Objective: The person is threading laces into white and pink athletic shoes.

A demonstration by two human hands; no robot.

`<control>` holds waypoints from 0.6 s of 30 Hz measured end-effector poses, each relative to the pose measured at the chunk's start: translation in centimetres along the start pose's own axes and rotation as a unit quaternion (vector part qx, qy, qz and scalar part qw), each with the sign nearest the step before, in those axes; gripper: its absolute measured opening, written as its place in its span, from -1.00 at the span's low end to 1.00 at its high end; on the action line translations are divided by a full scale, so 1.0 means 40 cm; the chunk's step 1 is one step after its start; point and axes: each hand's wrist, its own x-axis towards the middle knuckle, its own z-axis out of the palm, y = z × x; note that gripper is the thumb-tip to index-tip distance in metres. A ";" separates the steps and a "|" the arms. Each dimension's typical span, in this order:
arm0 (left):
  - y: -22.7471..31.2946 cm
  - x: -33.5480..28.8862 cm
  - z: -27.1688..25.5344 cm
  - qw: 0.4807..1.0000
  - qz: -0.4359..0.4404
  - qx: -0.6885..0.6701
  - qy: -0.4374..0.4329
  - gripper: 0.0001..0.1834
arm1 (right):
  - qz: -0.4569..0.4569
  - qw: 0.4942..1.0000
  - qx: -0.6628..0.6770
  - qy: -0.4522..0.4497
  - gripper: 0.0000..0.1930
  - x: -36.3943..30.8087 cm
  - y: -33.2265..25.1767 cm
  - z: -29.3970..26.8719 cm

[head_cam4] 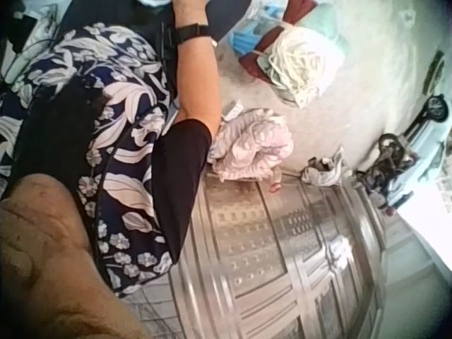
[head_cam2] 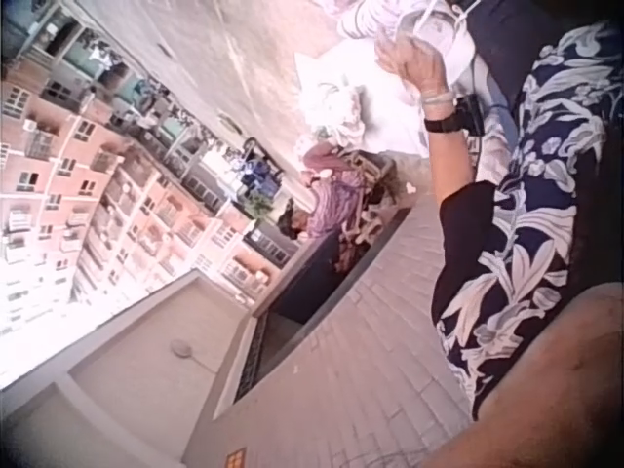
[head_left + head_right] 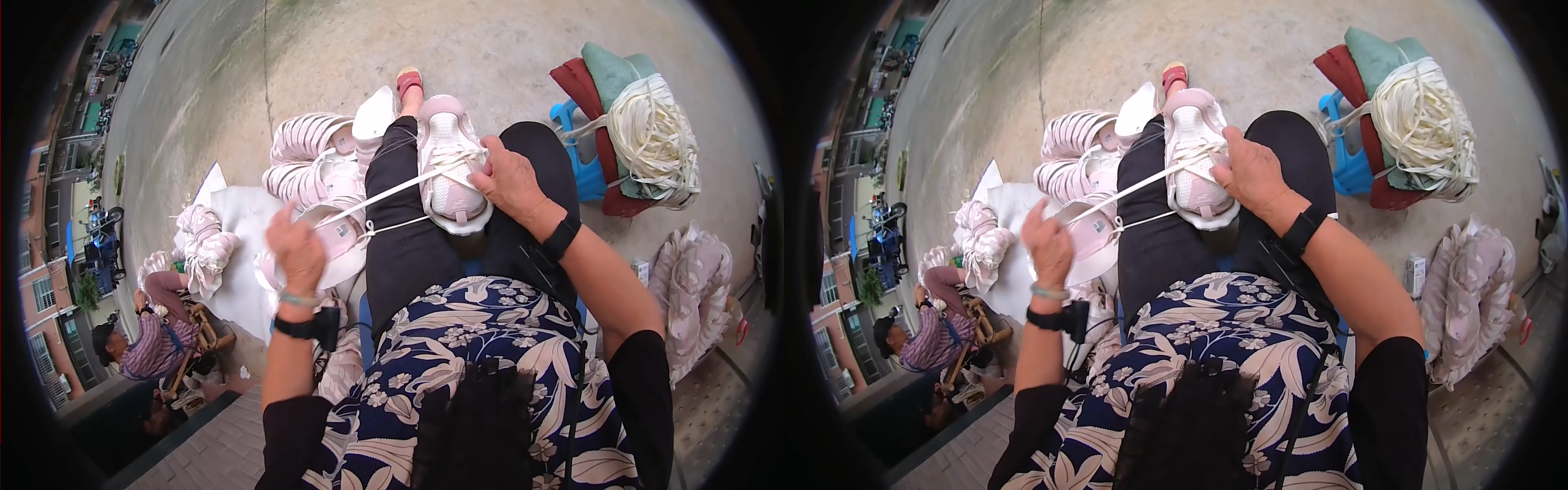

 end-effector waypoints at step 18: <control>0.208 0.100 0.056 0.992 0.041 -0.107 -0.053 -0.72 | -0.007 0.998 0.026 -0.053 -0.71 0.025 -0.018 -0.024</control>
